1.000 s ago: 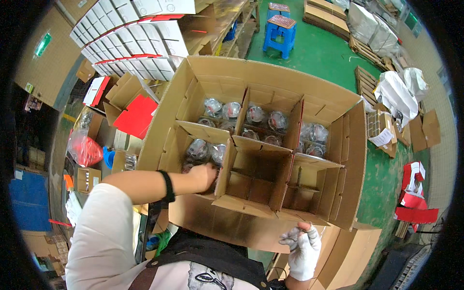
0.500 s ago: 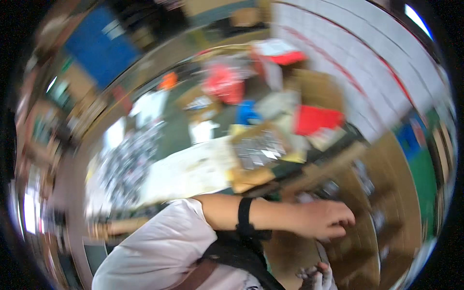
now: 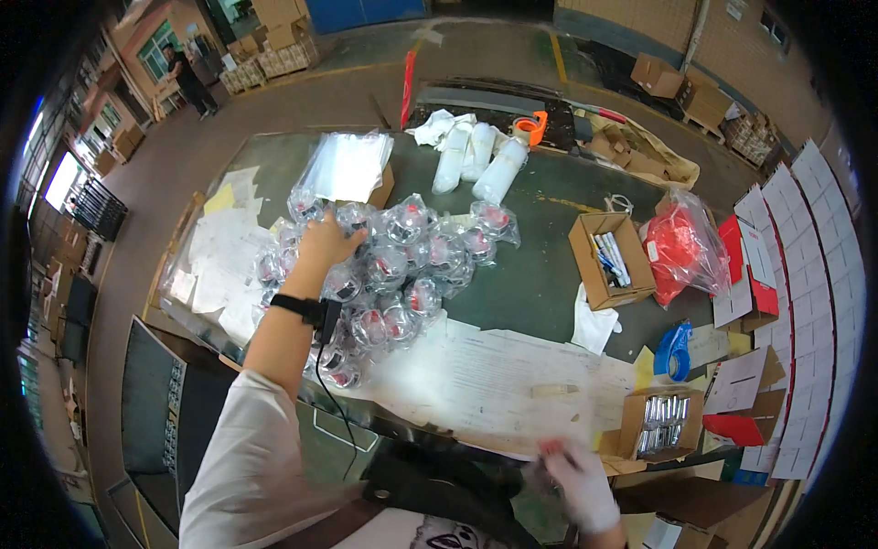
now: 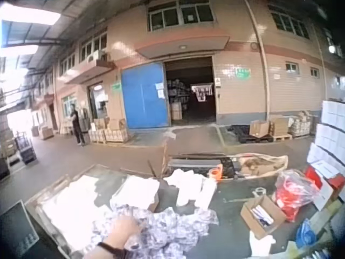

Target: The person packs small plastic-wrapped items into a large cardboard box with internal dividers. They place the items into the compartments and then insert red and white cardboard dividers to separate the sections. The person continues to fill the box with more wrapped items and dividers.

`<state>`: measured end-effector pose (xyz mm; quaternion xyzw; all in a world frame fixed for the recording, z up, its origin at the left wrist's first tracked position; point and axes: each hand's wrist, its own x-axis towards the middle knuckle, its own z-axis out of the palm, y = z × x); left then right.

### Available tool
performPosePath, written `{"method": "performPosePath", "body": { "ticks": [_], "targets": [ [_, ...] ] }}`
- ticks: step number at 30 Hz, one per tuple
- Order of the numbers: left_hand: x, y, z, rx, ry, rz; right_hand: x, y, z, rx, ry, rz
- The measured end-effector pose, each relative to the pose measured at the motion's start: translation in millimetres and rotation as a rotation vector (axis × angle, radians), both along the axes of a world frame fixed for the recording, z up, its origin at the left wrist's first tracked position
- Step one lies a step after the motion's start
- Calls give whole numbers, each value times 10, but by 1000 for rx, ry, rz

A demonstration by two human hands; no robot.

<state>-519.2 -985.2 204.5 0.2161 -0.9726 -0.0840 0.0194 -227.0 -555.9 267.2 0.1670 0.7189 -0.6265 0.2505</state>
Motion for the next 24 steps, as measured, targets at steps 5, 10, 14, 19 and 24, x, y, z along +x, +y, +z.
{"method": "performPosePath", "body": {
  "ticks": [5,10,14,19,24],
  "targets": [
    [-158,-269,-61,-22,-69,-250,-2073,-1680,-764,140,601,397],
    [473,-260,791,552,-7,-310,-2940,-2837,-967,743,649,415],
    [1141,-366,52,974,-231,-237,-2977,-3084,-981,738,633,494],
    [1189,-24,-467,916,23,-91,-2839,-2898,-888,613,530,426],
    [1096,138,-662,750,88,-65,-2751,-2869,-1040,606,337,548]
  ]
}}
